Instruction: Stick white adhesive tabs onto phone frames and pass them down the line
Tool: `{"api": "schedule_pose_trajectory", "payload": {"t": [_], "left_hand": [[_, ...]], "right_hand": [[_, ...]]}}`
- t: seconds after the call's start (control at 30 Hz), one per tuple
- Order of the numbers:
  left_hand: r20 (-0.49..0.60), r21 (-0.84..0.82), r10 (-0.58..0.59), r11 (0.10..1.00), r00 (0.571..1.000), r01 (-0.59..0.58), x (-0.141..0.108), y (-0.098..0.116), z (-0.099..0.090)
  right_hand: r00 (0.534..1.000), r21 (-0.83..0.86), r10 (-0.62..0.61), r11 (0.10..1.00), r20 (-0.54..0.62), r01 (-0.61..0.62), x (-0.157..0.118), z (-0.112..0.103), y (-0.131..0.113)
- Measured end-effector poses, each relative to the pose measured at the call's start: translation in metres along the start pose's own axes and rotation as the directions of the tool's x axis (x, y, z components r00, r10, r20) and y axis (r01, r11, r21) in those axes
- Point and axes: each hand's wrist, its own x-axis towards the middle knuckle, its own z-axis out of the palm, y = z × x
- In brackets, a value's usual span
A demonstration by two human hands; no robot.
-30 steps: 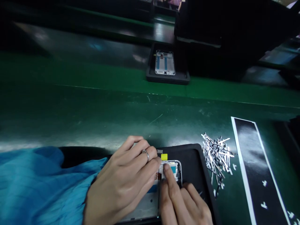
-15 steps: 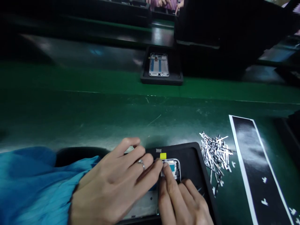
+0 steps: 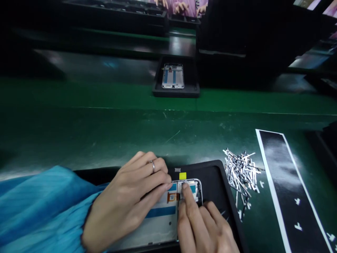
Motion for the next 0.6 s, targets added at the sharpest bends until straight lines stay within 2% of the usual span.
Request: {"api": "schedule_pose_trajectory", "payload": {"t": [0.1,0.23,0.4,0.6], "left_hand": [[0.027,-0.086,-0.068,0.994,0.997,0.070,-0.001,0.000,-0.003],[0.059,-0.096,-0.083,0.991,0.995,0.088,0.001,-0.001,-0.005],[0.121,-0.098,-0.077,0.991,0.990,0.089,0.006,-0.003,-0.007],[0.257,-0.107,-0.120,0.983,0.959,0.152,0.017,-0.008,-0.013]], "right_hand": [[1.000,0.002,-0.027,1.000,0.002,0.027,0.002,-0.002,0.003],[0.997,0.037,-0.081,0.996,0.021,0.080,0.004,-0.005,0.007],[0.999,0.058,-0.032,0.998,0.020,0.031,0.005,-0.006,0.006],[0.994,0.025,-0.112,0.993,-0.019,0.112,0.010,-0.005,0.006]]}}
